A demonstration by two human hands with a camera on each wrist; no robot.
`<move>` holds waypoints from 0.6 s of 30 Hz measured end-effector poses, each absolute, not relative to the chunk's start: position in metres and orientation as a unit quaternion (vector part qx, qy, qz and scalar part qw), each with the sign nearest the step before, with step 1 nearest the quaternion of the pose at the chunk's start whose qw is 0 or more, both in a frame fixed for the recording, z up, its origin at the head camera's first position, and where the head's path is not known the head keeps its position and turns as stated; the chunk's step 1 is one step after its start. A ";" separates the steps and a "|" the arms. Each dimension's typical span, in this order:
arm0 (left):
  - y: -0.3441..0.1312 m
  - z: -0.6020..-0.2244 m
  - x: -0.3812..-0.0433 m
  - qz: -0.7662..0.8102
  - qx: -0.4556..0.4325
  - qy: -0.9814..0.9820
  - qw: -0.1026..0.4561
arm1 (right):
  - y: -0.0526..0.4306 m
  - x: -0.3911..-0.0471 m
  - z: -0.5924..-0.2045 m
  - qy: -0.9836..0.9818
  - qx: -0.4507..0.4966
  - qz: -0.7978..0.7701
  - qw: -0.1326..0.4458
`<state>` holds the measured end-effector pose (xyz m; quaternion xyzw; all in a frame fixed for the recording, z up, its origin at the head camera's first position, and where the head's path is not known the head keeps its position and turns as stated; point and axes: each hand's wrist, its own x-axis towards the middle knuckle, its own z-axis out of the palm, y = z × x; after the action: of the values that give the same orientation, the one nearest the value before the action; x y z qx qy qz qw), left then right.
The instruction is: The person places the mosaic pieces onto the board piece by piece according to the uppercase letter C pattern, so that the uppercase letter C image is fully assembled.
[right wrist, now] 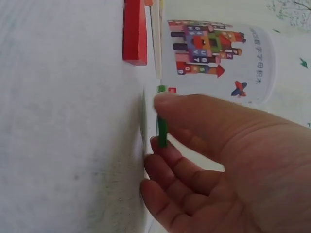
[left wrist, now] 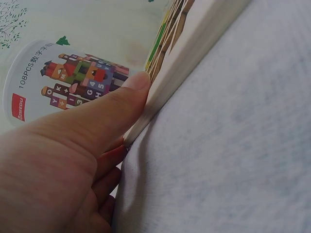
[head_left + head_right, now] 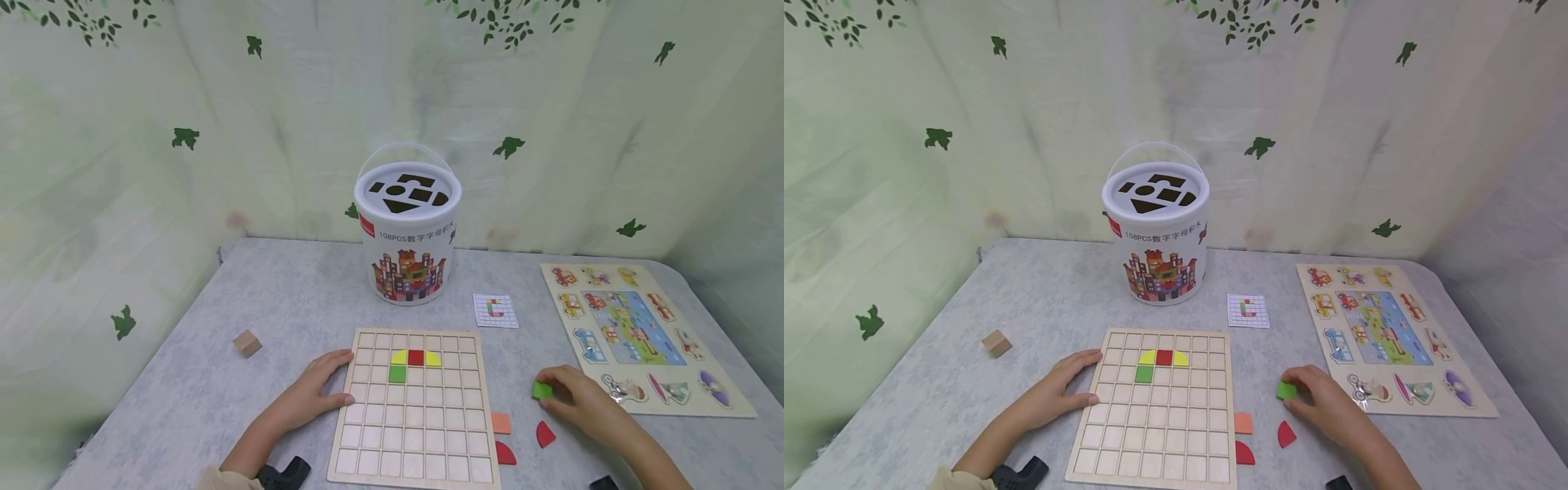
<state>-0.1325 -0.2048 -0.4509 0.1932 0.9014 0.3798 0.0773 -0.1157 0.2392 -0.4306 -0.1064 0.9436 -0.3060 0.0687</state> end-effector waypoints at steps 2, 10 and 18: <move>-0.205 -0.451 -0.132 0.380 0.195 0.901 0.077 | 0.236 -0.116 -0.428 0.944 -0.108 -0.305 0.066; -0.206 -0.451 -0.132 0.381 0.196 0.900 0.078 | 0.217 -0.116 -0.409 0.933 -0.187 -0.306 0.008; -0.205 -0.451 -0.133 0.381 0.197 0.900 0.077 | 0.174 -0.127 -0.391 0.898 -0.267 -0.348 -0.024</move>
<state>-0.1327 -0.2053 -0.4507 0.1965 0.9004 0.3806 0.0767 -0.1270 0.1744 -0.3914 -0.2668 0.8983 -0.3482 -0.0242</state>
